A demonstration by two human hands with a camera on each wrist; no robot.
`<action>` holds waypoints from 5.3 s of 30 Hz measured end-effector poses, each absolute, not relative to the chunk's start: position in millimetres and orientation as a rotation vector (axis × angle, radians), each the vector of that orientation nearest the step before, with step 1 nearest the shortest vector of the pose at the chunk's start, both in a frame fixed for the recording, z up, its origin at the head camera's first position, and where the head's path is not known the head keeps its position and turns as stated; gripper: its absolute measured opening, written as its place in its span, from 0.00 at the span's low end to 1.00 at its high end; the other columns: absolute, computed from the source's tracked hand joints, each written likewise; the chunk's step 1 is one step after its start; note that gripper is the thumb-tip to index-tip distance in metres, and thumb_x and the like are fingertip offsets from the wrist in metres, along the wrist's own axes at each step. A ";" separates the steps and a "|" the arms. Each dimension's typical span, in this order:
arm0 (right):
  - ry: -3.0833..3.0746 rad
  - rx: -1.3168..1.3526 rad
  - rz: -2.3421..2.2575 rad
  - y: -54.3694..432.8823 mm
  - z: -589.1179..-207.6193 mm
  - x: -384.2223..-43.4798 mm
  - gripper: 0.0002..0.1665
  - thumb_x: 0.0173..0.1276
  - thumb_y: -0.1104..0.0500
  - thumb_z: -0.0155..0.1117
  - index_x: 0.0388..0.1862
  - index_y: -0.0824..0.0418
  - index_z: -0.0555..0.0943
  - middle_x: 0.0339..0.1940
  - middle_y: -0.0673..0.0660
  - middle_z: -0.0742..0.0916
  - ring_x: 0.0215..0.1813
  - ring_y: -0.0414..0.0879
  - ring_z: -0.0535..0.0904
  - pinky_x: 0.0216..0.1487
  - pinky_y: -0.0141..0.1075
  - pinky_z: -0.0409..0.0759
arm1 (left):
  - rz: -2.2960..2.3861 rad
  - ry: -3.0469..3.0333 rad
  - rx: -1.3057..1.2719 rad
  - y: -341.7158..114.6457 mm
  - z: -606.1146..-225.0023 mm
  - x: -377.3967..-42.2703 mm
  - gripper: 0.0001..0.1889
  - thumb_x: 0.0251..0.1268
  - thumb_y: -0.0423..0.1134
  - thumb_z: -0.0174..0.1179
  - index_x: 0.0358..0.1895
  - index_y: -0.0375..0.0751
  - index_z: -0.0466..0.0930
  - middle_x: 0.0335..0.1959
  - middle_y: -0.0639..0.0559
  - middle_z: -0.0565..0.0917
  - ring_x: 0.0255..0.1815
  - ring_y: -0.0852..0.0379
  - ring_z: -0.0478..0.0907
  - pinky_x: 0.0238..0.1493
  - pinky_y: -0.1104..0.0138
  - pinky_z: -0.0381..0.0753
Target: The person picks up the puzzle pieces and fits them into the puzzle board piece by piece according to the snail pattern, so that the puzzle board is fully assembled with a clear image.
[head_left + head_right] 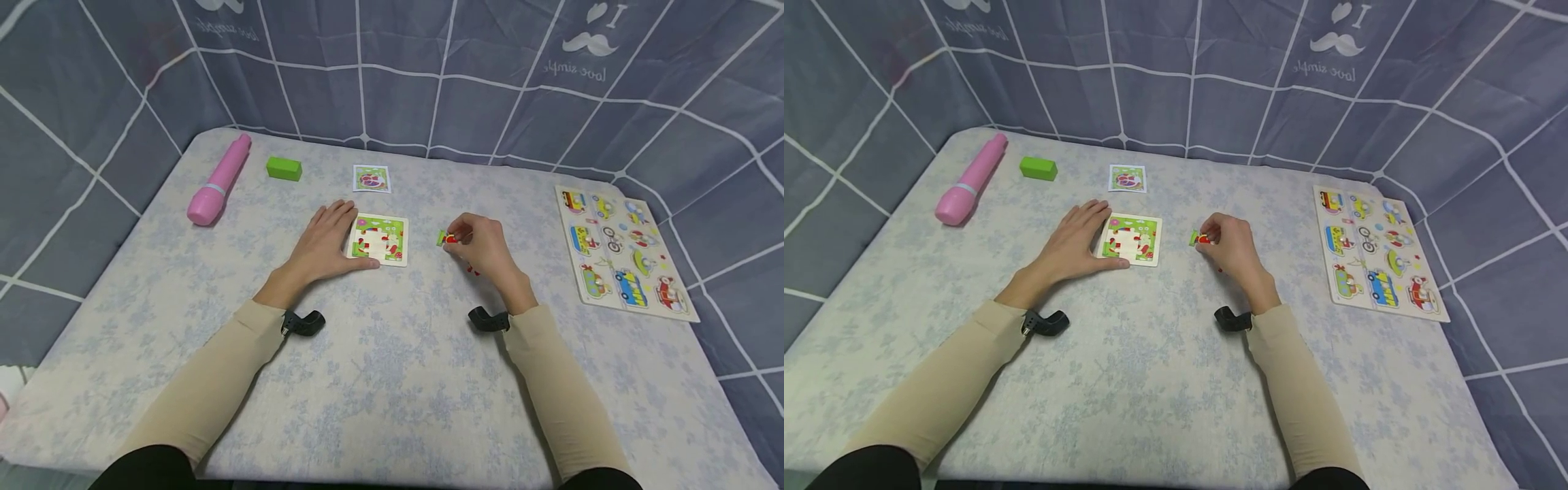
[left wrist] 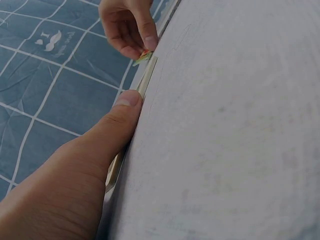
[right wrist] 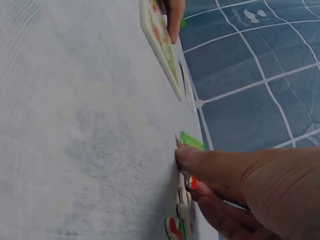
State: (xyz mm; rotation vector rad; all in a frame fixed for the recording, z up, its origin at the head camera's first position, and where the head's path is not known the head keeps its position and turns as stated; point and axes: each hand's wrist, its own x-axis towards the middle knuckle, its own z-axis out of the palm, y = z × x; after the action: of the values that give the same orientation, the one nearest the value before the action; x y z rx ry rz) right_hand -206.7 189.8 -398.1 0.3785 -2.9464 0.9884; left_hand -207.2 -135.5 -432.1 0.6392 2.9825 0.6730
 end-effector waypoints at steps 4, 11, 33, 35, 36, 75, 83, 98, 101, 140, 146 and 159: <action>-2.863 0.404 1.045 186.1 -400.3 -206.7 0.12 0.65 0.66 0.78 0.45 0.64 0.87 0.40 0.63 0.91 0.41 0.56 0.88 0.47 0.48 0.87 | 0.673 2.982 0.637 -136.1 -432.1 -207.2 0.64 0.54 0.73 0.70 0.84 0.34 0.54 0.87 0.41 0.54 0.89 0.43 0.44 0.89 0.50 0.38; -2.757 0.415 1.174 177.2 -395.0 -208.2 0.04 0.69 0.63 0.76 0.40 0.61 0.89 0.38 0.59 0.92 0.39 0.51 0.89 0.43 0.36 0.86 | 0.669 2.984 0.635 -136.6 -432.7 -207.3 0.64 0.54 0.73 0.70 0.84 0.34 0.54 0.87 0.41 0.54 0.89 0.44 0.44 0.89 0.50 0.38; -2.689 0.500 1.512 59.0 -406.9 -224.5 0.03 0.70 0.64 0.75 0.40 0.62 0.90 0.37 0.58 0.93 0.38 0.46 0.89 0.42 0.31 0.87 | 0.676 2.992 0.639 -137.4 -432.7 -207.3 0.64 0.54 0.76 0.68 0.84 0.35 0.56 0.87 0.42 0.55 0.89 0.46 0.44 0.89 0.51 0.37; -2.698 0.514 1.479 57.1 -407.8 -224.3 0.02 0.70 0.64 0.74 0.39 0.63 0.90 0.36 0.57 0.92 0.37 0.45 0.88 0.41 0.31 0.86 | 0.676 2.989 0.637 -137.6 -432.3 -207.3 0.64 0.54 0.76 0.68 0.84 0.34 0.55 0.87 0.42 0.55 0.89 0.46 0.43 0.89 0.51 0.36; -2.704 0.527 1.455 56.4 -408.3 -224.4 0.03 0.70 0.63 0.74 0.39 0.63 0.90 0.36 0.57 0.92 0.37 0.45 0.88 0.41 0.31 0.86 | 0.676 2.989 0.635 -137.9 -432.0 -207.2 0.64 0.54 0.76 0.68 0.84 0.34 0.55 0.87 0.42 0.54 0.89 0.46 0.43 0.89 0.51 0.36; -2.827 0.832 0.965 51.7 -402.6 -216.2 0.11 0.70 0.63 0.75 0.50 0.62 0.92 0.47 0.58 0.89 0.45 0.49 0.90 0.48 0.39 0.87 | 0.655 2.994 0.645 -138.6 -429.6 -208.7 0.64 0.54 0.76 0.68 0.84 0.34 0.56 0.87 0.41 0.55 0.89 0.45 0.44 0.89 0.51 0.37; -2.821 0.840 0.960 54.6 -404.0 -218.0 0.10 0.69 0.63 0.75 0.48 0.61 0.93 0.45 0.58 0.89 0.43 0.48 0.88 0.47 0.38 0.87 | 0.648 2.984 0.646 -137.6 -430.5 -208.9 0.65 0.54 0.77 0.67 0.84 0.34 0.55 0.87 0.42 0.54 0.89 0.46 0.43 0.89 0.51 0.36; -2.868 1.173 0.956 70.3 -393.3 -231.2 0.15 0.71 0.68 0.71 0.55 0.62 0.91 0.52 0.60 0.88 0.51 0.52 0.86 0.52 0.41 0.85 | 0.641 2.978 0.645 -138.8 -431.1 -208.1 0.64 0.55 0.76 0.67 0.85 0.35 0.54 0.87 0.43 0.54 0.90 0.46 0.42 0.89 0.51 0.36; -2.900 1.253 0.901 71.6 -388.0 -232.0 0.16 0.70 0.68 0.72 0.57 0.63 0.90 0.54 0.61 0.88 0.53 0.52 0.85 0.51 0.41 0.85 | 0.642 2.974 0.644 -138.1 -430.4 -207.5 0.64 0.55 0.76 0.67 0.85 0.35 0.54 0.87 0.43 0.54 0.90 0.47 0.42 0.89 0.51 0.36; -2.836 1.199 0.665 73.2 -398.7 -205.7 0.18 0.74 0.63 0.70 0.60 0.65 0.88 0.64 0.61 0.87 0.69 0.54 0.80 0.71 0.44 0.80 | 0.641 2.985 0.655 -136.2 -428.2 -208.5 0.64 0.55 0.75 0.69 0.84 0.34 0.54 0.87 0.41 0.54 0.89 0.45 0.43 0.89 0.50 0.37; -2.759 1.117 0.818 88.9 -398.0 -205.0 0.17 0.75 0.66 0.68 0.60 0.67 0.87 0.62 0.62 0.88 0.67 0.56 0.81 0.69 0.46 0.81 | 0.674 2.984 0.640 -137.4 -429.4 -205.7 0.64 0.54 0.74 0.70 0.84 0.33 0.55 0.87 0.41 0.55 0.89 0.45 0.44 0.89 0.50 0.37; -2.821 0.562 0.992 189.8 -392.7 -199.7 0.16 0.72 0.64 0.73 0.56 0.67 0.89 0.56 0.66 0.88 0.53 0.63 0.87 0.58 0.53 0.88 | 0.667 2.979 0.631 -135.0 -430.3 -207.8 0.64 0.54 0.74 0.70 0.84 0.34 0.55 0.87 0.42 0.54 0.89 0.45 0.44 0.89 0.51 0.37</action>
State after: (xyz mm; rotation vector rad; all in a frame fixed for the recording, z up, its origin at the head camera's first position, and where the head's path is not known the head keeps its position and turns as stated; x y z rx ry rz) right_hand -199.7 189.8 -392.7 0.5621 -2.8212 0.9916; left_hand -207.8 -135.0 -430.3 0.6308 2.9790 0.6665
